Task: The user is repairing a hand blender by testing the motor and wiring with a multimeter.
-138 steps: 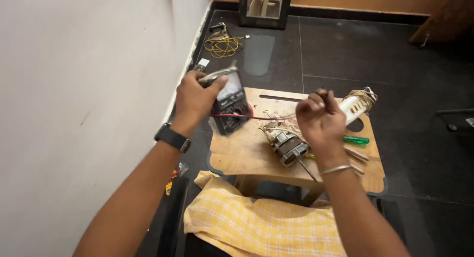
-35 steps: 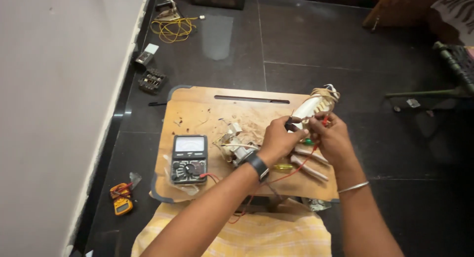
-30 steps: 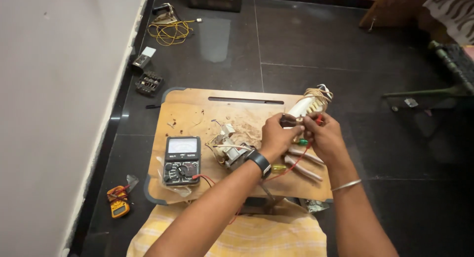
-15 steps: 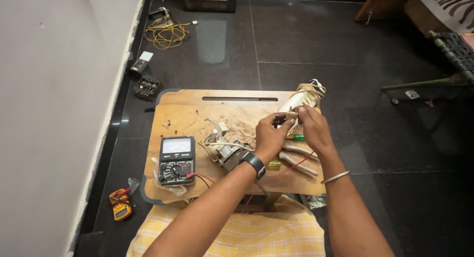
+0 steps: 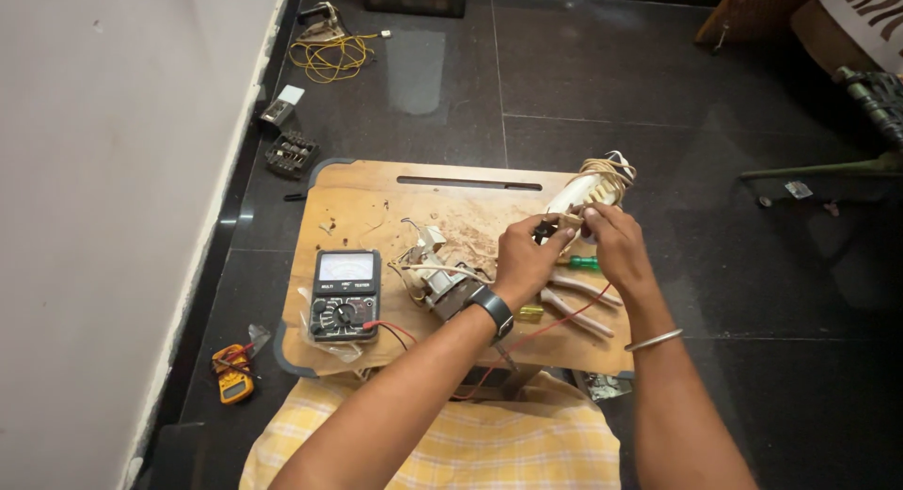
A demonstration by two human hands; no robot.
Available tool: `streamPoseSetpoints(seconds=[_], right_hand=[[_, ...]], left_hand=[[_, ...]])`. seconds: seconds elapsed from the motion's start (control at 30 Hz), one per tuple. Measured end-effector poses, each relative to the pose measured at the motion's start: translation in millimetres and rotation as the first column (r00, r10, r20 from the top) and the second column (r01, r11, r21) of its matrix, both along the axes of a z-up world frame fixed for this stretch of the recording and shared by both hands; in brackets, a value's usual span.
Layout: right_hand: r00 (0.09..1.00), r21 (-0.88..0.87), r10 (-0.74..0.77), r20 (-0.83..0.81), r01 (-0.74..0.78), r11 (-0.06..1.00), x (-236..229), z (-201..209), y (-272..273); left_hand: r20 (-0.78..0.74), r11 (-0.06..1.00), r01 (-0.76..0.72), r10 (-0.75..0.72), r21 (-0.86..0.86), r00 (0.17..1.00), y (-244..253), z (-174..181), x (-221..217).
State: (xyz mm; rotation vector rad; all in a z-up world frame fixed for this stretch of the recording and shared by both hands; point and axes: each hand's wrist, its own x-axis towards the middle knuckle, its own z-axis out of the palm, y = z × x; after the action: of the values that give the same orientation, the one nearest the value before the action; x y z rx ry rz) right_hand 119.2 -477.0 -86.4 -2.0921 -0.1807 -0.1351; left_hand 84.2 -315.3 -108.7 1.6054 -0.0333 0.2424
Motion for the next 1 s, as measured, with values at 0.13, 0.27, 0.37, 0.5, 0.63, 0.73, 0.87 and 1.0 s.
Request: streamPoseSetpoints(seconds=[0.13, 0.27, 0.37, 0.5, 0.63, 0.73, 0.87, 1.0], right_hand=[[0.999, 0.046, 0.045, -0.001, -0.045, 0.998, -0.6, 0.1, 1.3], [0.999, 0.044, 0.017, -0.036, -0.016, 0.999, -2.8, 2.4, 2.8], [1.000, 0.013, 0.008, -0.014, -0.007, 1.000, -5.4, 4.6, 6.5], [0.998, -0.162, -0.029, 0.050, 0.037, 0.986, -8.1, 9.2, 12.5], [0.996, -0.170, -0.044, 0.072, 0.056, 0.984, -7.2, 6.6, 9.4], [0.991, -0.211, -0.086, 0.103, 0.106, 0.972, -5.6, 6.7, 6.1], [0.984, -0.190, -0.161, 0.078, 0.173, 0.966, -6.3, 8.0, 5.2], [0.978, -0.161, -0.145, 0.149, 0.169, 0.972, -3.4, 5.0, 9.3]], left_hand=[[0.029, 0.999, -0.009, 0.008, 0.032, 1.000, -0.1, 0.7, 0.7], [-0.023, 1.000, 0.001, -0.002, -0.010, 1.000, -2.8, -0.3, 2.1], [-0.005, 0.999, -0.004, 0.004, -0.048, 1.000, -6.3, -6.9, 6.0], [-0.030, 0.997, -0.001, -0.001, -0.071, 1.000, -6.5, -7.4, 7.4], [-0.053, 0.997, 0.008, -0.012, -0.074, 0.998, -0.9, 8.5, 2.5], [-0.113, 1.000, 0.025, -0.025, 0.004, 0.993, 21.5, 27.3, 0.0], [-0.422, 0.981, 0.040, -0.119, -0.191, 0.899, 111.8, 12.8, 3.7], [-0.384, 0.916, 0.008, 0.161, 0.402, 0.909, 229.1, 32.1, -18.2]])
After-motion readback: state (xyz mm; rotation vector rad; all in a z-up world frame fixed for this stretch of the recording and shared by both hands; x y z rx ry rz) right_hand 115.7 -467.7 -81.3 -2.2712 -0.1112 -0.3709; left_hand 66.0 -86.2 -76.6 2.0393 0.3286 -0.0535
